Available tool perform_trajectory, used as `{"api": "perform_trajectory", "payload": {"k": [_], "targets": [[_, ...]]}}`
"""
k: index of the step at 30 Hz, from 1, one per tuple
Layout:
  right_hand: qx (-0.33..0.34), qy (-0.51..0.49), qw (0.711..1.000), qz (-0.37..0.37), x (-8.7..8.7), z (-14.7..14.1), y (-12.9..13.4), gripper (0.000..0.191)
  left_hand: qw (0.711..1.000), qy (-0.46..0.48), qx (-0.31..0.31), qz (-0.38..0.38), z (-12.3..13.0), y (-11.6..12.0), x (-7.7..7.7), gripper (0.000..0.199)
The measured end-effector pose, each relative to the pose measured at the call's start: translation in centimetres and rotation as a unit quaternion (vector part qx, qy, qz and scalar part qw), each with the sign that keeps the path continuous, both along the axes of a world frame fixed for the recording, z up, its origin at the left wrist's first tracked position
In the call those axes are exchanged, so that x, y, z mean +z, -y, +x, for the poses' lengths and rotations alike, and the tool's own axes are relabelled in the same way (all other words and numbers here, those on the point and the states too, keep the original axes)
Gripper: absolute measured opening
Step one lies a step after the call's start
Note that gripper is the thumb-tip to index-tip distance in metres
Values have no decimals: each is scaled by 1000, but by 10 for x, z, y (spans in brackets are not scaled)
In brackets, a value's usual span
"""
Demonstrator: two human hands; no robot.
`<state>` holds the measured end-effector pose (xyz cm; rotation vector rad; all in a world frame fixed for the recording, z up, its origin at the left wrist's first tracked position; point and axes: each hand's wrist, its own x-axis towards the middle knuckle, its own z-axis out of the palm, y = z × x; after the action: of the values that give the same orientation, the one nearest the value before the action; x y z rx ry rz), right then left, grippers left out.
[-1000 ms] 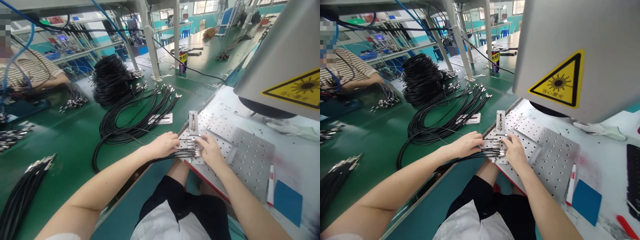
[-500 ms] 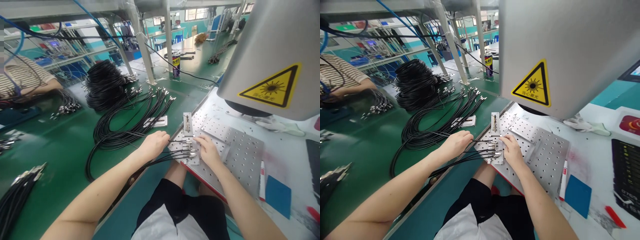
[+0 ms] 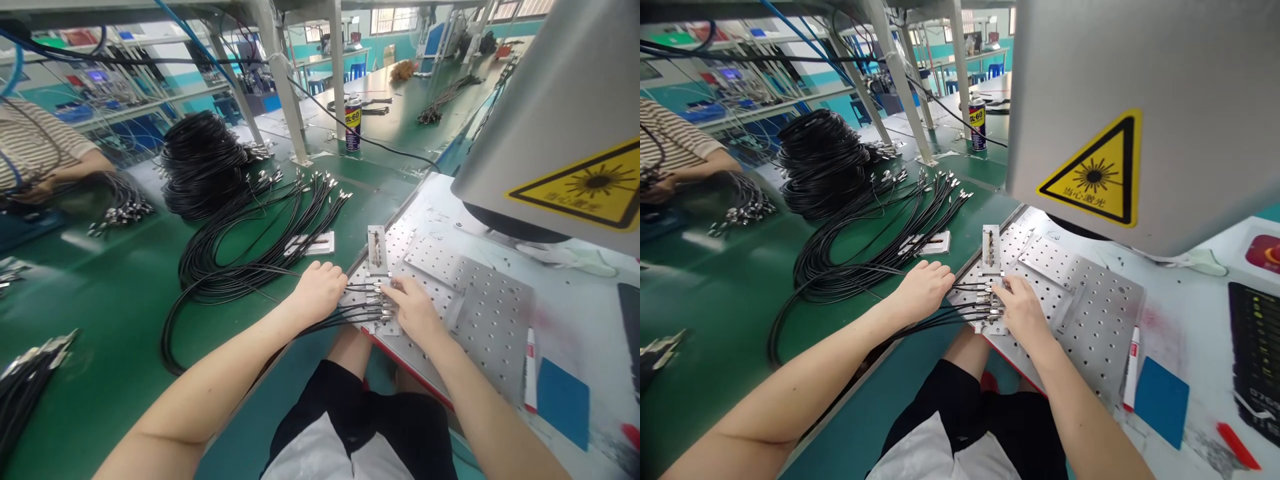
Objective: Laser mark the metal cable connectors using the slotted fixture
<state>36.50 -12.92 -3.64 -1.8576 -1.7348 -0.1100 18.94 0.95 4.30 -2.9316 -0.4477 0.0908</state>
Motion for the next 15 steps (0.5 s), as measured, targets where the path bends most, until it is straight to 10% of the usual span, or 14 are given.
{"api": "perform_trajectory", "payload": {"k": [15], "targets": [[-23,121,988,-95,17,-7,4,46,996,7,-90,-7,7,2,-14,35]]}}
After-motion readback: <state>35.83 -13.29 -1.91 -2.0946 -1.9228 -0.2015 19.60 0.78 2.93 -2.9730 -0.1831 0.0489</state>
